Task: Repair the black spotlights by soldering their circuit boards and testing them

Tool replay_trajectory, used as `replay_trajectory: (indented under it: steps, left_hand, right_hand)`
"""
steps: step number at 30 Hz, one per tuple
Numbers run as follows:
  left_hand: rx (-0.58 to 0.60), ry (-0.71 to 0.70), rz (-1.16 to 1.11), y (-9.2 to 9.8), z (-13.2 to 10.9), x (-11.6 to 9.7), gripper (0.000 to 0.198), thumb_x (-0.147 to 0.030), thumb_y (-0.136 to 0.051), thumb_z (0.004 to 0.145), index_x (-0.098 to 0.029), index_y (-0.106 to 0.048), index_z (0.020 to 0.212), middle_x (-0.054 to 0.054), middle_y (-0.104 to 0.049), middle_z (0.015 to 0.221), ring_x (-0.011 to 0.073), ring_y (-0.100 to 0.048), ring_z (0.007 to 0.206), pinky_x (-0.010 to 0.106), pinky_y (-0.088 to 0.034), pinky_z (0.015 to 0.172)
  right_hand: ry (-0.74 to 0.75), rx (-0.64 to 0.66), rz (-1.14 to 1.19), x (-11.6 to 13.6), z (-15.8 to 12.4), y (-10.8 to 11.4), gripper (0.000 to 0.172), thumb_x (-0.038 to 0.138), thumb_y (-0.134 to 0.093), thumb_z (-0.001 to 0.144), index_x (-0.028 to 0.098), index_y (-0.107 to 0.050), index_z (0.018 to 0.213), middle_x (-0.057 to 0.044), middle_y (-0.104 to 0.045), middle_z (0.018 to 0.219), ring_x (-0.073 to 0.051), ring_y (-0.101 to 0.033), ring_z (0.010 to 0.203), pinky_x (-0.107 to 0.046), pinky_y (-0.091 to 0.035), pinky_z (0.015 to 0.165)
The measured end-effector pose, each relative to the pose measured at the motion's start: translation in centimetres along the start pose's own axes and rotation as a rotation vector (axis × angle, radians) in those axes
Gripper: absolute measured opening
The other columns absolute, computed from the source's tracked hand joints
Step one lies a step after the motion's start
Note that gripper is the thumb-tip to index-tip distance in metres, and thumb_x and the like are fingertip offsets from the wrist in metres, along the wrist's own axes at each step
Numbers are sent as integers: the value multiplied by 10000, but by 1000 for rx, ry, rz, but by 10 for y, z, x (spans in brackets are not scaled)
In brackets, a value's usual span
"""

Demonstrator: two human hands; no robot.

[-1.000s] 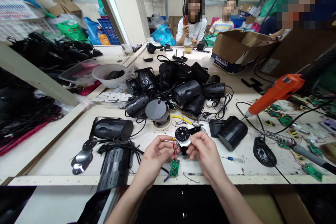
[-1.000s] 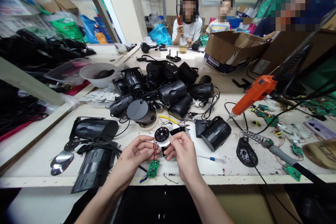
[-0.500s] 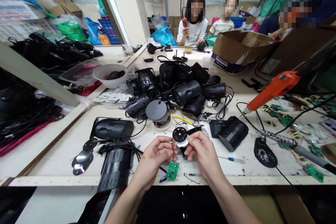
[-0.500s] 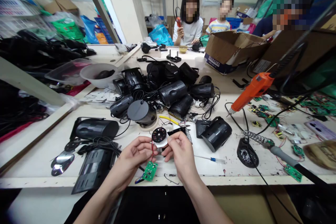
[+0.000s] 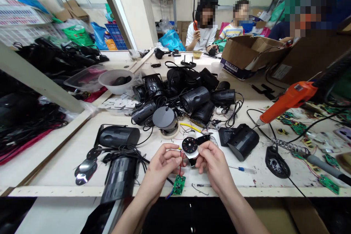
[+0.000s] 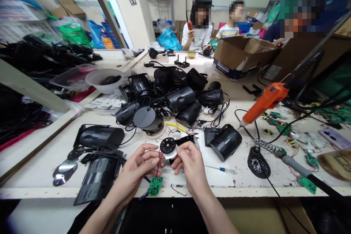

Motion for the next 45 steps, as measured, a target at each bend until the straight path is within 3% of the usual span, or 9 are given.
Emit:
replay_trajectory:
  steps: [6, 15, 26, 32, 37, 45]
  left_hand:
    - [-27, -19, 14, -5, 0, 0, 423, -366, -794, 736, -199, -525, 1017, -11, -638, 715, 163, -623, 676, 242, -501, 546]
    - [-32, -32, -21, -8, 0, 1, 341, -313, -795, 729, -194, -551, 936, -10, -682, 689, 143, -638, 647, 246, -478, 652]
    - [-2, 86, -77, -10, 0, 12, 386, -486, -802, 720, -152, -613, 765, 48, -702, 708, 139, -622, 655, 235, -481, 631]
    - [13, 153, -92, -11, 2, 13, 433, -498, -855, 629, -140, -616, 673, 37, -667, 642, 124, -580, 602, 233, -473, 598]
    - [38, 108, -48, -12, 4, 8, 411, -478, -847, 656, -133, -625, 684, 37, -668, 644, 110, -557, 595, 218, -441, 597]
    - [22, 22, 15, -7, 8, 12, 332, -406, -831, 703, -146, -647, 797, 32, -682, 698, 124, -586, 652, 214, -429, 604]
  right_hand:
    - [-20, 35, -18, -3, -2, 2, 368, 464, -763, 643, 177, -539, 696, 38, -586, 468, -65, -494, 362, -128, -367, 329]
    - [32, 41, -8, -11, 0, 12, 313, 426, -733, 704, 178, -542, 701, 51, -548, 445, -76, -508, 374, -116, -351, 322]
    - [5, 70, -45, -1, -6, 8, 334, 446, -731, 697, 182, -526, 701, 51, -552, 443, -77, -500, 378, -130, -362, 339]
    - [-4, 110, -67, -2, -6, 4, 273, 402, -699, 751, 184, -535, 733, 48, -564, 458, -80, -502, 399, -131, -368, 355]
    - [-9, 83, -37, -1, -5, 5, 280, 402, -700, 764, 179, -535, 734, 52, -558, 463, -69, -498, 407, -121, -364, 361]
    - [32, 44, -82, -1, 3, 10, 439, 557, -750, 721, 152, -604, 807, 24, -617, 585, -89, -560, 434, -160, -439, 366]
Point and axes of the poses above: each hand's wrist, its own z-axis towards the middle knuckle, its own y-axis out of the back of the hand, x = y × z, the point moved 8 cm from there along z, towards the middle knuckle
